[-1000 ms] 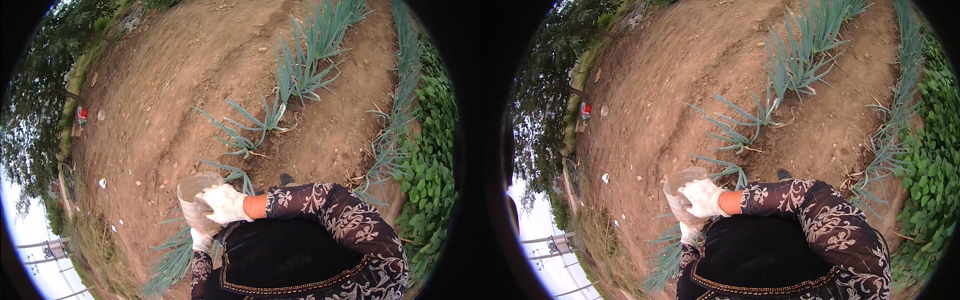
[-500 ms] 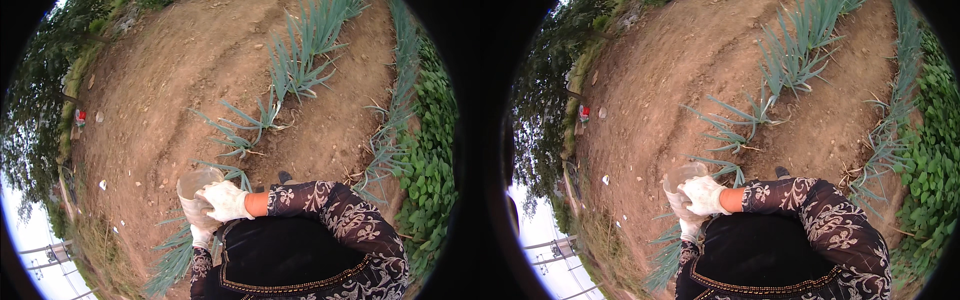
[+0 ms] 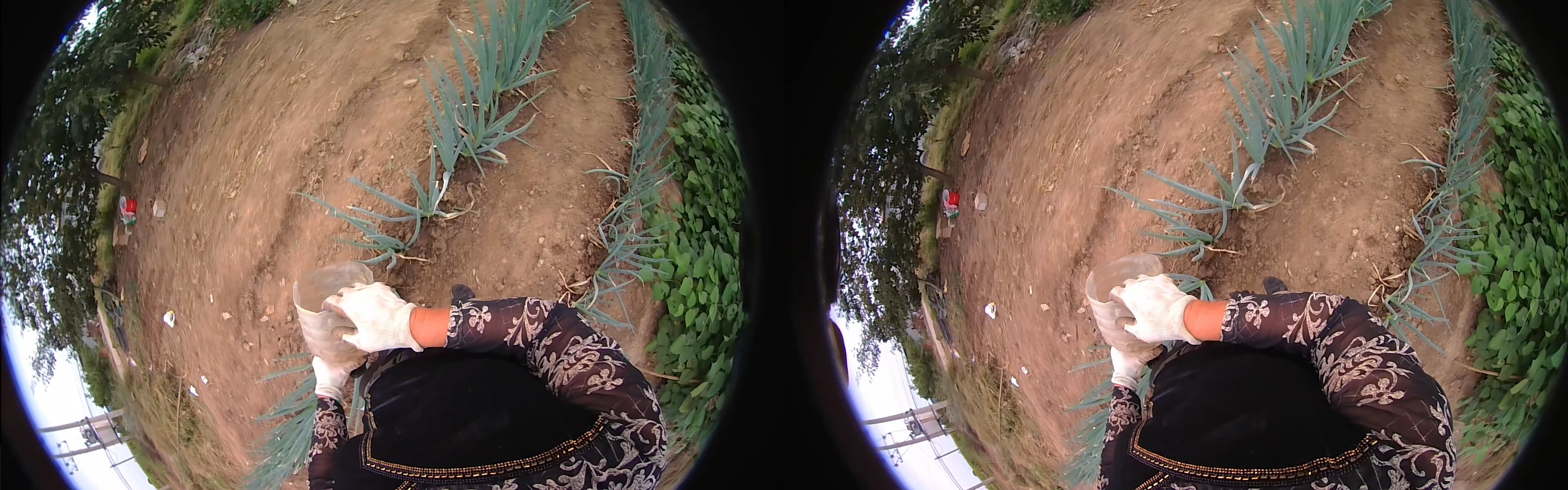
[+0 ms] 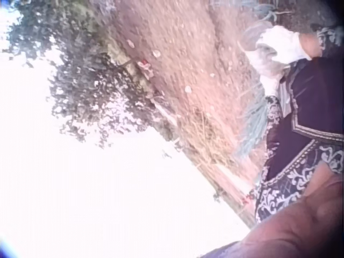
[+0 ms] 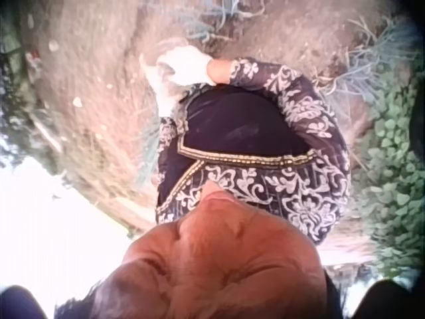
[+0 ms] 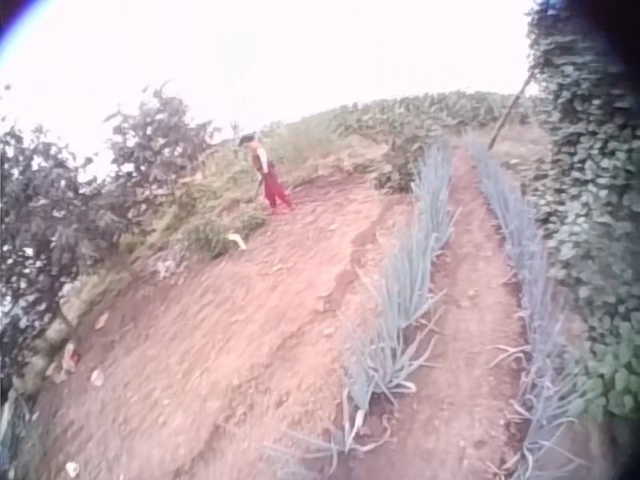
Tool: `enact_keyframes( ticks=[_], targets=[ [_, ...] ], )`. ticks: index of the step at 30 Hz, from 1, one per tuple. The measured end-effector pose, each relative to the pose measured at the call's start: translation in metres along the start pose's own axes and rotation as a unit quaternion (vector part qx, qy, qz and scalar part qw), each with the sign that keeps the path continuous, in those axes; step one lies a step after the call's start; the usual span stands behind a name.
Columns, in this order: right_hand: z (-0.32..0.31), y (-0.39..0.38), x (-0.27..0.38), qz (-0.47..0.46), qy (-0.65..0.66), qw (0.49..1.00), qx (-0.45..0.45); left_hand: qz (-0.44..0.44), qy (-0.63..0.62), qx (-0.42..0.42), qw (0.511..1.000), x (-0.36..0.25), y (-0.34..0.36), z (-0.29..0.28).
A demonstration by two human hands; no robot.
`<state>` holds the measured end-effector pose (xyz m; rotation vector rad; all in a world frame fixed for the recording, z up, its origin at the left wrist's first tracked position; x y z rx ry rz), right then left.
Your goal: The person walks along a row of onion plants in an outdoor garden, holding a plastic jug. They pour water from the jug onto the base of the plants. The person refills the jug from a blue bucket and continues watering the plants.
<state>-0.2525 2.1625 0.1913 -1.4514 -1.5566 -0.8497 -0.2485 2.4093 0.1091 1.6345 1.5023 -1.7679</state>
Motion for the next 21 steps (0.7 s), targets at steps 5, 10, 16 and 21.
enact_keyframes(
  ticks=[5,10,16,21],
  targets=[
    [-0.010,0.002,-0.011,0.009,-0.010,1.000,-0.020,-0.060,0.112,0.020,0.992,-0.015,0.010,0.008],
    [-0.018,0.001,-0.011,0.016,-0.019,1.000,-0.006,-0.142,-0.237,-0.015,0.961,-0.021,0.019,0.017],
    [-0.020,-0.004,-0.001,0.004,-0.040,0.999,0.021,-0.013,-0.061,0.018,0.998,0.013,0.018,0.011],
    [-0.016,-0.010,0.008,-0.020,-0.070,0.996,0.050,0.032,-0.087,-0.085,0.992,0.008,0.003,0.021]
  ],
)
Point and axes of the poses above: each hand's wrist, its own y-axis towards the middle knuckle, its own z-axis out of the palm, x = y × z, the point moved 2 cm from there along y, towards the middle knuckle, and after that the axes turned 7 degrees about z, right-handed, at the moved point
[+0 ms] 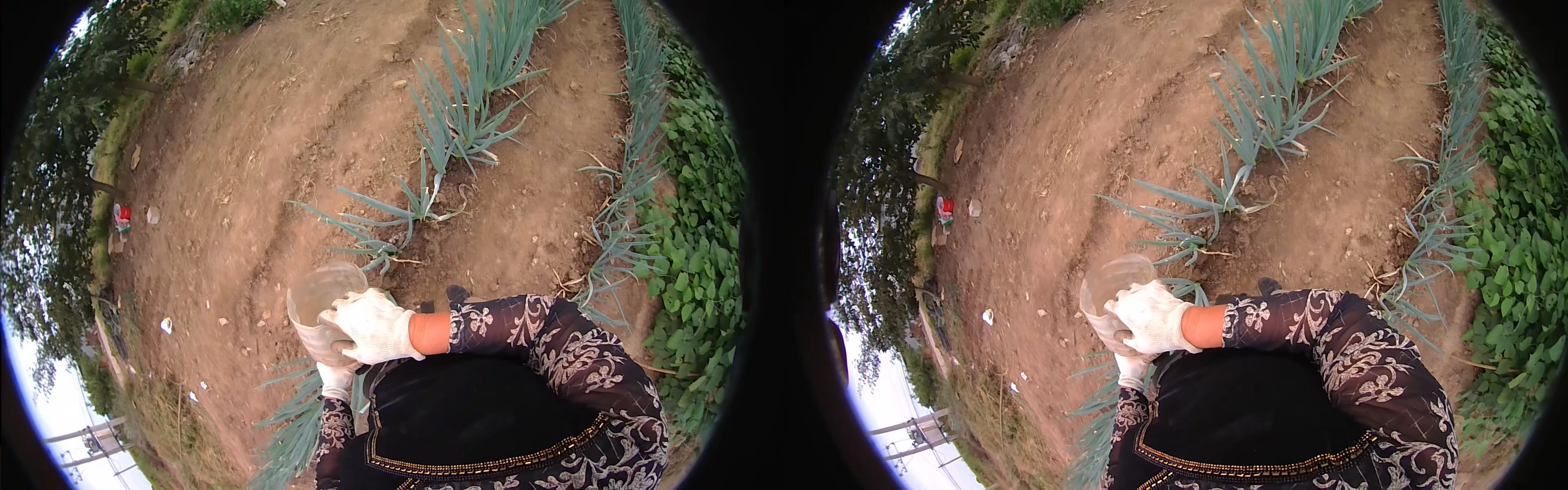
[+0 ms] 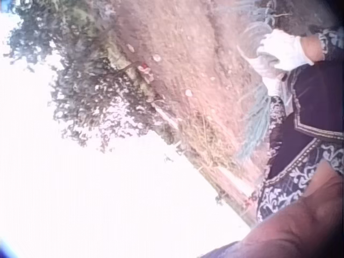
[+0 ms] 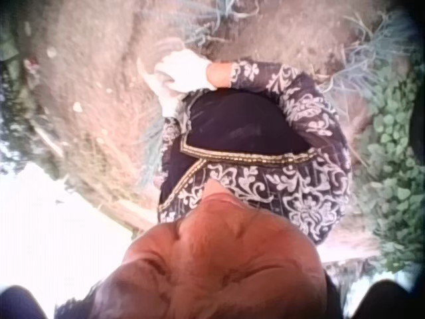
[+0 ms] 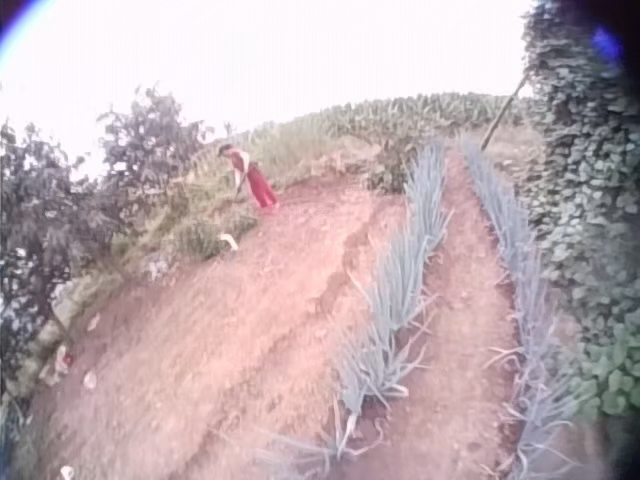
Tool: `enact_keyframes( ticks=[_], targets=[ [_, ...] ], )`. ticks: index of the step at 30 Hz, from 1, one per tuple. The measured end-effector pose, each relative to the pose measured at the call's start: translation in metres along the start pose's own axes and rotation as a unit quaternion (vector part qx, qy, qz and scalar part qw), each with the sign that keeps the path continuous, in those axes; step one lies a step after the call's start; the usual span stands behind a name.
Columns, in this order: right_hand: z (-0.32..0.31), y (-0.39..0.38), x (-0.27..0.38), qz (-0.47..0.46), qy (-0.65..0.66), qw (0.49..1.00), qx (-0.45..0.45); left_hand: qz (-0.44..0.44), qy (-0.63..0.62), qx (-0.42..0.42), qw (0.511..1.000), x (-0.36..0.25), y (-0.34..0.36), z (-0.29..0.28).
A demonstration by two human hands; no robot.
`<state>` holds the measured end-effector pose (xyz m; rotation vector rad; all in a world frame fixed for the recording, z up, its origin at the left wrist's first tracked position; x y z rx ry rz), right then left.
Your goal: The person walks along a row of onion plants in an outdoor garden, holding a plastic jug. They pour water from the jug onto the base of the plants. The person refills the jug from a blue bucket and continues watering the plants.
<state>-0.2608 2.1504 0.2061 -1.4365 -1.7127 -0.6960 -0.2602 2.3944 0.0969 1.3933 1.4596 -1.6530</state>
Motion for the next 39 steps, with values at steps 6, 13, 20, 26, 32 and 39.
enact_keyframes(
  ticks=[6,13,20,26,32,39],
  targets=[
    [0.017,-0.007,0.011,-0.018,0.007,1.000,0.008,0.138,0.098,0.019,0.985,-0.014,-0.018,0.001],
    [0.027,-0.011,0.019,-0.016,0.017,1.000,0.003,0.026,0.022,0.017,0.999,-0.004,-0.029,-0.011],
    [0.029,-0.012,0.021,-0.001,0.013,1.000,-0.011,-0.046,-0.006,0.035,0.998,-0.001,-0.029,-0.015],
    [0.023,-0.016,0.013,0.024,0.031,0.999,-0.035,-0.064,-0.010,0.051,0.997,-0.006,-0.019,-0.012],
    [-0.005,-0.019,-0.003,0.035,0.032,0.997,-0.062,-0.072,-0.010,0.060,0.996,-0.019,0.004,0.010],
    [-0.062,-0.017,-0.049,0.013,0.037,0.998,-0.058,-0.055,0.013,0.059,0.997,-0.035,0.047,0.072]
  ],
)
Point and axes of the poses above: each hand's wrist, its own y-axis towards the middle knuckle, its own z-axis out of the palm, x = y × z, the point moved 2 cm from there along y, towards the middle knuckle, and after that the axes turned 7 degrees about z, right-handed, at the moved point
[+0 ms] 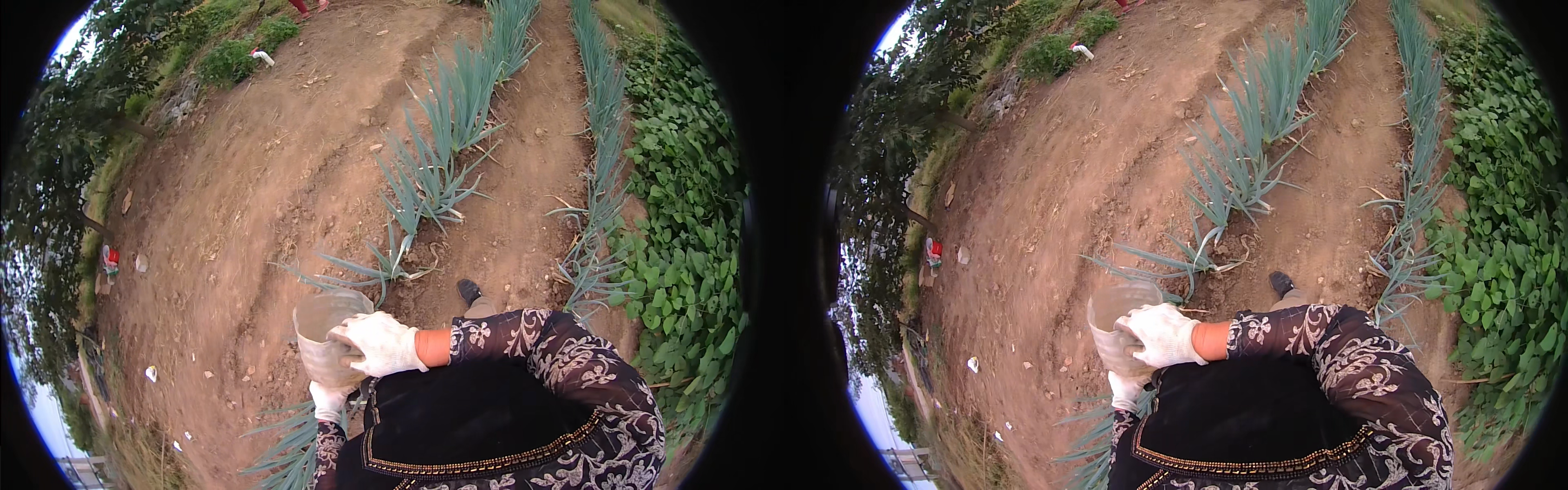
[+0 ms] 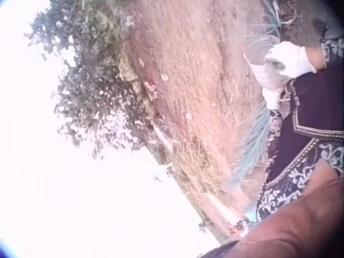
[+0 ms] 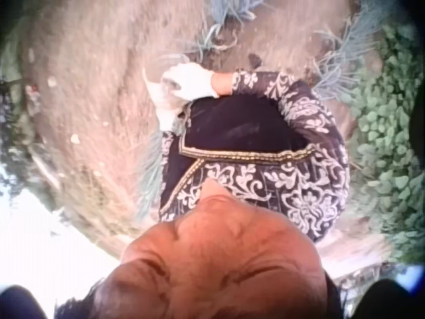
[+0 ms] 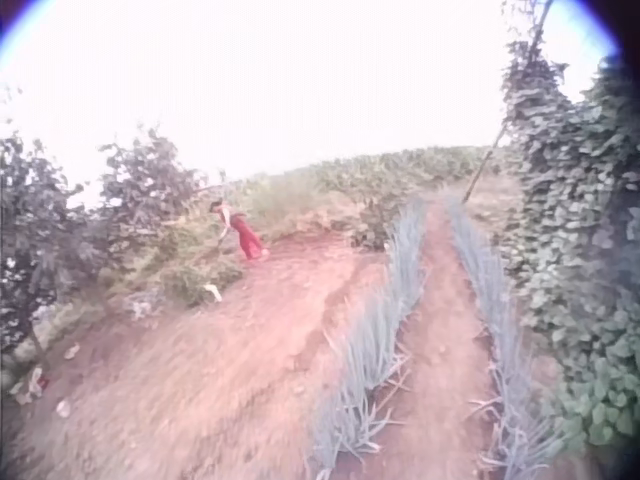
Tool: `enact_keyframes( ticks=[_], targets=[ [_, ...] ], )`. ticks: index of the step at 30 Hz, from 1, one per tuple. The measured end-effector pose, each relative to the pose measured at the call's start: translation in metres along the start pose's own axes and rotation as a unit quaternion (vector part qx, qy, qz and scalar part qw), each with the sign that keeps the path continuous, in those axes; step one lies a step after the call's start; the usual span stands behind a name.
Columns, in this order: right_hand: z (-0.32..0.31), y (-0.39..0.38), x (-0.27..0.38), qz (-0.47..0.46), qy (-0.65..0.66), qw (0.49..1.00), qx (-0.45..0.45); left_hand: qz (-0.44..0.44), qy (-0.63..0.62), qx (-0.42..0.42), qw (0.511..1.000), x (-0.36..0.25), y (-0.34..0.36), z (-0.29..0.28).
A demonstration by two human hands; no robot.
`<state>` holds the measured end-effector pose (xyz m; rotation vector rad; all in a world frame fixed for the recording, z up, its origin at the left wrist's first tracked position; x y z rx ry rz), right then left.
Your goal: The person walks along a row of onion plants in an outdoor garden, holding a plastic jug. They pour water from the jug onto the base of the plants. The person refills the jug from a blue bucket and continues watering the plants.
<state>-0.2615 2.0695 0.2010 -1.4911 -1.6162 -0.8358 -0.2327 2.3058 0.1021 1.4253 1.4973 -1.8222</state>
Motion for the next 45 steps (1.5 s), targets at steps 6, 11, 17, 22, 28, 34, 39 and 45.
enact_keyframes(
  ticks=[6,11,17,22,28,34,39,45],
  targets=[
    [-0.053,0.015,-0.038,-0.008,-0.021,0.999,0.030,0.025,0.043,0.006,0.999,-0.022,0.046,0.058],
    [-0.094,0.022,-0.067,0.008,-0.020,0.999,0.031,0.034,0.071,0.007,0.997,-0.040,0.073,0.100],
    [-0.123,0.026,-0.095,0.034,0.000,0.999,0.032,0.027,0.083,0.006,0.996,-0.050,0.094,0.129],
    [-0.140,0.029,-0.113,0.037,0.018,0.999,0.025,0.018,0.090,0.004,0.996,-0.054,0.104,0.142],
    [-0.147,0.031,-0.136,0.052,0.031,0.998,-0.006,0.005,0.093,0.001,0.996,-0.054,0.110,0.154],
    [-0.158,0.032,-0.144,0.061,0.039,0.997,0.002,-0.004,0.086,-0.001,0.996,-0.054,0.114,0.160],
    [-0.161,0.033,-0.145,0.046,0.034,0.998,-0.002,0.000,0.092,0.000,0.996,-0.055,0.117,0.167],
    [-0.167,0.029,-0.138,0.020,0.012,1.000,0.014,0.023,0.104,-0.008,0.994,-0.055,0.123,0.175]
  ],
)
Point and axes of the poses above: each hand's wrist, its own y-axis towards the middle knuckle, its own z-axis out of the palm, x = y × z, the point moved 2 cm from there along y, towards the middle knuckle, and after that the axes turned 7 degrees about z, right-handed, at the moved point
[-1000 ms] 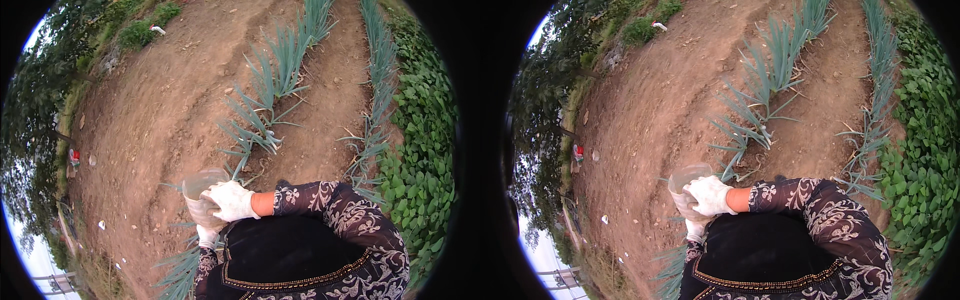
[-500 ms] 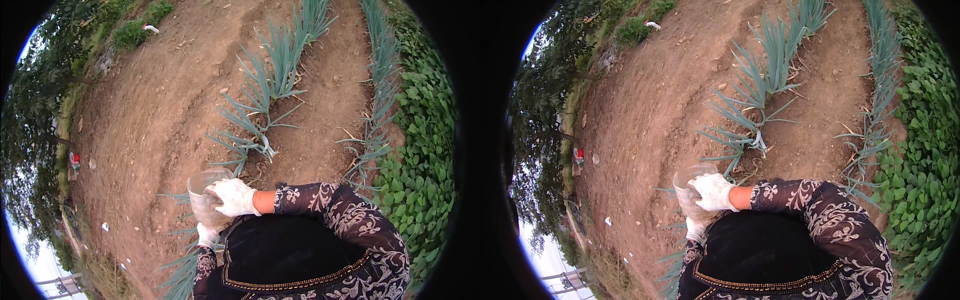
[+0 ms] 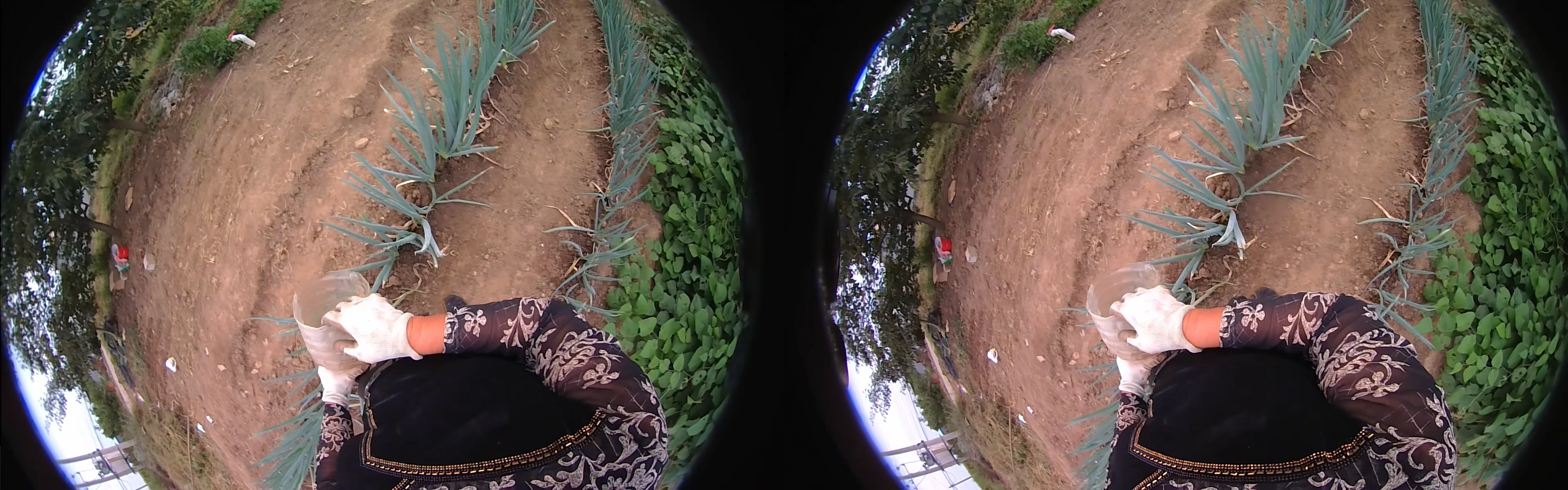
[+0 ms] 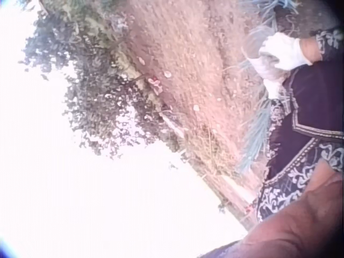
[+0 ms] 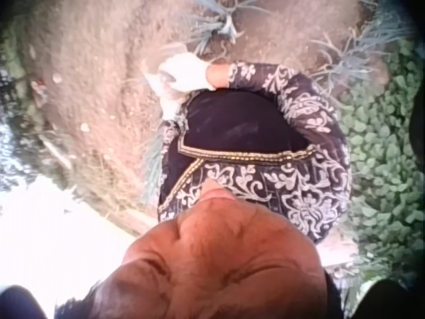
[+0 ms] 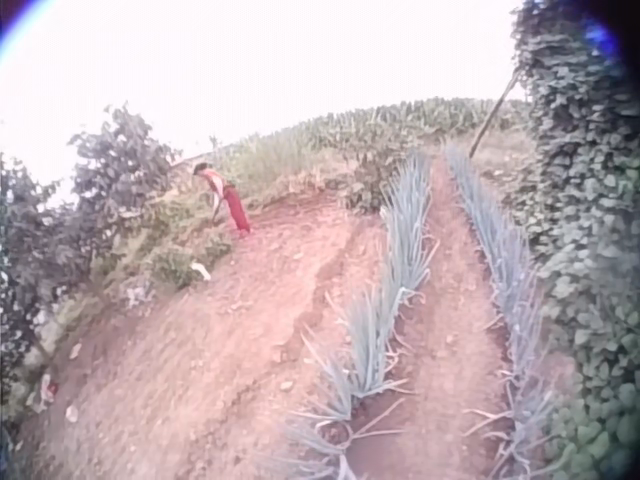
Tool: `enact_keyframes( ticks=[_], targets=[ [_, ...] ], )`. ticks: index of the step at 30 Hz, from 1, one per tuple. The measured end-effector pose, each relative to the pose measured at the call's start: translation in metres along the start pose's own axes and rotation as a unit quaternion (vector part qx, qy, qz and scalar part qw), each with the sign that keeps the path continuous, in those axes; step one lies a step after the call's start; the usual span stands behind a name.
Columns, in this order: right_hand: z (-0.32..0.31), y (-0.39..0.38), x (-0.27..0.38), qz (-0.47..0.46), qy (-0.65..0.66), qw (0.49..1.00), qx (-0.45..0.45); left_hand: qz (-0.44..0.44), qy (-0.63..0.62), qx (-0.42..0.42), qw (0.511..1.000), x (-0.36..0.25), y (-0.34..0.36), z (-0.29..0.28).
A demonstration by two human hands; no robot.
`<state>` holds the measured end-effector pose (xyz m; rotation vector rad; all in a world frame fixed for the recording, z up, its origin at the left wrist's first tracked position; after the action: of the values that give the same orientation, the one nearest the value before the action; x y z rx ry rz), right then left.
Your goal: The person walks along a row of onion plants in an outdoor garden, holding a plastic jug. They pour water from the jug onto the base of the plants. The person refills the jug from a blue bucket and continues watering the plants.
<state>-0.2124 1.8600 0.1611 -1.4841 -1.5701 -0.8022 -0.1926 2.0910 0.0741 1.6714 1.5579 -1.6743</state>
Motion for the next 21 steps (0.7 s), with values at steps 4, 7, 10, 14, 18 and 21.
enact_keyframes(
  ticks=[4,7,10,14,18,21],
  targets=[
    [-0.001,-0.004,0.008,-0.025,-0.017,0.999,0.009,0.021,0.004,-0.013,1.000,0.000,0.002,0.001],
    [0.001,-0.008,0.010,-0.030,-0.020,0.999,0.008,0.034,0.004,-0.018,0.999,-0.003,0.003,0.001],
    [0.001,-0.011,0.010,-0.026,-0.004,1.000,0.012,0.037,0.008,-0.016,0.999,-0.002,0.001,0.002],
    [0.002,-0.012,0.005,-0.021,0.015,1.000,0.011,0.035,0.013,-0.008,0.999,0.000,-0.003,0.004],
    [-0.006,-0.012,0.002,0.013,-0.006,1.000,-0.003,0.034,0.019,0.001,0.999,0.002,-0.001,0.006],
    [-0.010,-0.012,0.003,0.039,-0.011,0.999,0.015,0.039,0.026,0.001,0.999,0.002,0.000,0.008]
  ],
)
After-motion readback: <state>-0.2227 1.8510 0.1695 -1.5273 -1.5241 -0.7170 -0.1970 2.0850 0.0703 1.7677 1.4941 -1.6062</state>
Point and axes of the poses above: each hand's wrist, its own y-axis towards the middle knuckle, its own z-axis out of the palm, x = y × z, the point moved 2 cm from there along y, towards the middle knuckle, and after that the axes turned 7 degrees about z, right-handed, at the moved point
